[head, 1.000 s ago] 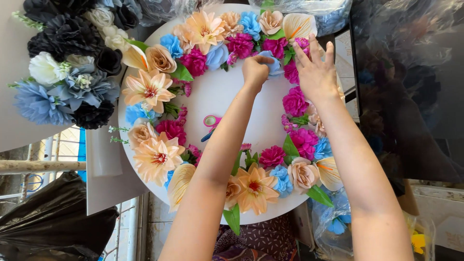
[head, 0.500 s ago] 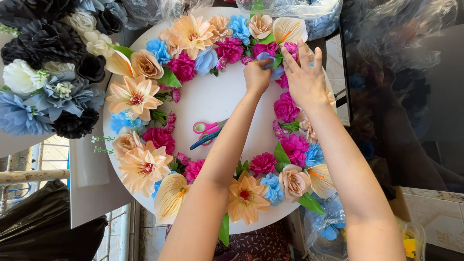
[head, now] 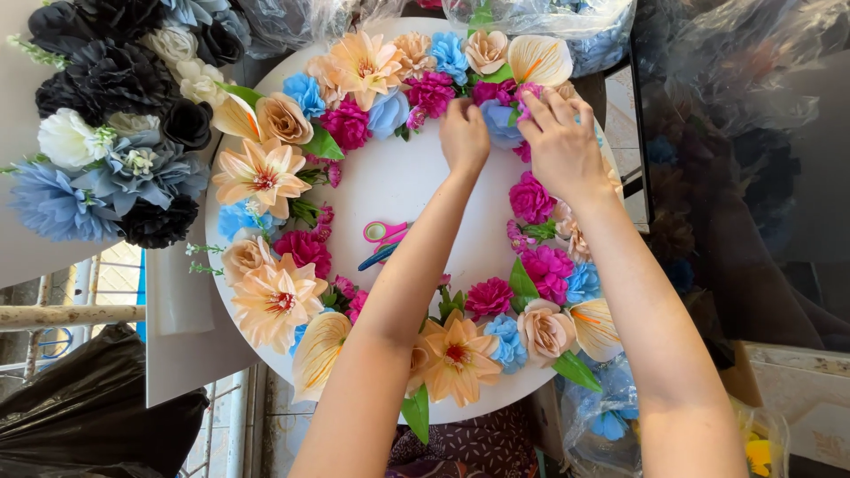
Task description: Assembling an artificial floral wreath by arranging and securing flowers onto a circular base
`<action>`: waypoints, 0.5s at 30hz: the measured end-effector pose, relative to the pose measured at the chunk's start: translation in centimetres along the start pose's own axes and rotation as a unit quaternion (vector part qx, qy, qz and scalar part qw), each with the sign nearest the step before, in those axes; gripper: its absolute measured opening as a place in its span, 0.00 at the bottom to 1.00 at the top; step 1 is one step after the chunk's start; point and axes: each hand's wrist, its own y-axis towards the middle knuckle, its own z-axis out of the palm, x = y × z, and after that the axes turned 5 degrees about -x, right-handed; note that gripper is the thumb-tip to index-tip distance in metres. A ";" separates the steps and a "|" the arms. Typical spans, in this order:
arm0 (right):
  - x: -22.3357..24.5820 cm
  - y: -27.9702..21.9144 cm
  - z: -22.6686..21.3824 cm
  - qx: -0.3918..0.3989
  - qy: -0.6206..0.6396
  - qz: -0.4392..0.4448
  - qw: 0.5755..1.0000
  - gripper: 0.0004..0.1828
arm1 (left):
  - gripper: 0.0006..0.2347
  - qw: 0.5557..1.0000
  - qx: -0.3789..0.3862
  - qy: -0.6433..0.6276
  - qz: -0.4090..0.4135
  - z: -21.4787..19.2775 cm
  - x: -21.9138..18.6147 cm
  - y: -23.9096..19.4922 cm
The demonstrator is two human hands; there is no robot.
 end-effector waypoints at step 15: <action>-0.6 -2.3 3.3 0.107 0.103 0.095 0.984 0.29 | 0.24 0.898 0.302 0.250 0.201 -2.5 -2.6 -1.9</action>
